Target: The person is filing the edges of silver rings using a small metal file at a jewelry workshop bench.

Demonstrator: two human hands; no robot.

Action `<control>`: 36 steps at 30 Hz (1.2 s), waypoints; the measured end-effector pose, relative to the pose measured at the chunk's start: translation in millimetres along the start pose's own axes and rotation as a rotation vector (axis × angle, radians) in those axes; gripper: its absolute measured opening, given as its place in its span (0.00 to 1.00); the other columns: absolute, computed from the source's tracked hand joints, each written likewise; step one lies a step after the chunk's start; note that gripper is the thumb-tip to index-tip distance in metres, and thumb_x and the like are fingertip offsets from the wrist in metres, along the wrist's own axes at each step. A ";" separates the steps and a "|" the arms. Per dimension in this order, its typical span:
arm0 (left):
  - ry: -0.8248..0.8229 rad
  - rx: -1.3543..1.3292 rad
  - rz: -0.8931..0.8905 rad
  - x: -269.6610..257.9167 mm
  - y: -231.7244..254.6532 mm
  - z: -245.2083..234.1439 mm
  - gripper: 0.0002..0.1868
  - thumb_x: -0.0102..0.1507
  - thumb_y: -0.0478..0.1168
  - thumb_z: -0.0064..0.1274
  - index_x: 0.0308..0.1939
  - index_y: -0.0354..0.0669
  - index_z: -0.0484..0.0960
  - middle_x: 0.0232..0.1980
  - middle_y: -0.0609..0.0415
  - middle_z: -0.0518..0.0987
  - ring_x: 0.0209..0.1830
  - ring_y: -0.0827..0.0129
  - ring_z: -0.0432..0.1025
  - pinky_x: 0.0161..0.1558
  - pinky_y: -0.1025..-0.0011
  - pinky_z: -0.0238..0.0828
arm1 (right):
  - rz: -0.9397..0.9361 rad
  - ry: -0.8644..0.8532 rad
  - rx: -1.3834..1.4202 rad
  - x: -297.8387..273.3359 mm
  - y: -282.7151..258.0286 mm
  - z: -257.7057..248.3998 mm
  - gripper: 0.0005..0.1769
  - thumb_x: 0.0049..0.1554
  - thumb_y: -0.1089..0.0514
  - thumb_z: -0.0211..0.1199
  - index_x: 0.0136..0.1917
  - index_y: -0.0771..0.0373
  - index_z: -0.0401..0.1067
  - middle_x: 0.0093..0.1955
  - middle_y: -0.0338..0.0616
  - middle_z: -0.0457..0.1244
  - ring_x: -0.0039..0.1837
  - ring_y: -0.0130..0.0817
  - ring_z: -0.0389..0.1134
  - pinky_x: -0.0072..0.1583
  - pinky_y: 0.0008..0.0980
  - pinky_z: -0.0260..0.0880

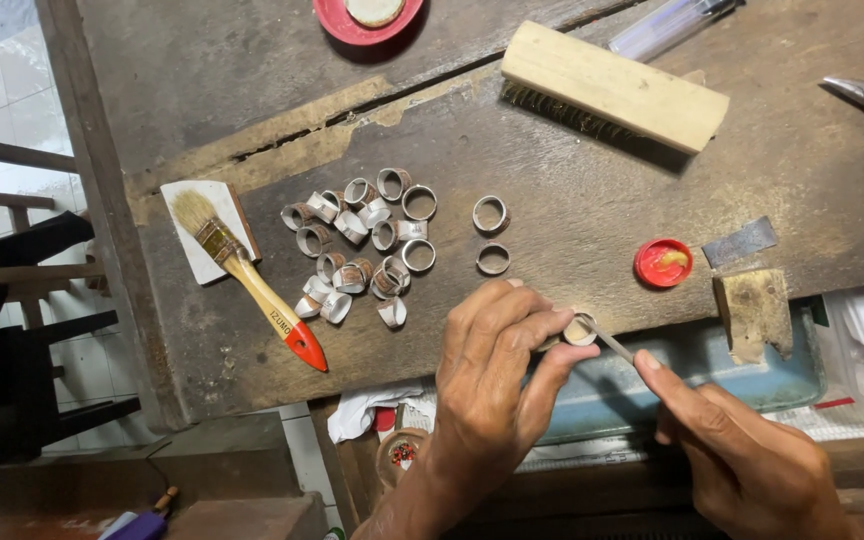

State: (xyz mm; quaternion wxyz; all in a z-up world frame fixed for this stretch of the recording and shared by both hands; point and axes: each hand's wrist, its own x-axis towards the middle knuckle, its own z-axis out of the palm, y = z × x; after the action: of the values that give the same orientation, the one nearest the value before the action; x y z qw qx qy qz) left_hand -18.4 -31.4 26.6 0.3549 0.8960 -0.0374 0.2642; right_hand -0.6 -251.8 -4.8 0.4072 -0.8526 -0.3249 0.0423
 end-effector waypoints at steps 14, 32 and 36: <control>0.030 0.023 -0.022 -3.1 0.3 5.4 0.11 0.65 0.36 0.63 0.45 0.34 0.78 0.46 0.47 0.78 0.53 0.51 0.75 0.60 0.61 0.72 | 0.030 0.039 -0.139 -1.0 -10.8 -3.4 0.23 0.62 0.73 0.52 0.66 0.57 0.72 0.36 0.31 0.64 0.33 0.18 0.61 0.44 0.17 0.65; 0.021 0.038 -0.112 -3.8 3.5 5.1 0.09 0.65 0.38 0.62 0.42 0.39 0.78 0.46 0.52 0.77 0.55 0.55 0.75 0.58 0.64 0.65 | -0.188 -0.055 -0.145 15.2 5.4 -4.2 0.23 0.62 0.71 0.51 0.68 0.62 0.70 0.34 0.32 0.56 0.31 0.23 0.54 0.39 0.22 0.62; 0.014 0.051 -0.097 -1.3 2.6 3.1 0.08 0.65 0.38 0.62 0.41 0.38 0.79 0.44 0.52 0.77 0.53 0.57 0.75 0.55 0.64 0.65 | -0.124 -0.027 -0.170 7.2 -3.4 -8.9 0.24 0.61 0.72 0.52 0.68 0.58 0.71 0.32 0.31 0.54 0.29 0.23 0.49 0.37 0.21 0.61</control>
State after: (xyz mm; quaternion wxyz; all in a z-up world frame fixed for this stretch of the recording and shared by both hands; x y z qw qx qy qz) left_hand -18.8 -35.6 25.7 0.3444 0.9037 0.0152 0.2538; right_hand 6.2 -252.0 5.0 0.3310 -0.8615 -0.3850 0.0008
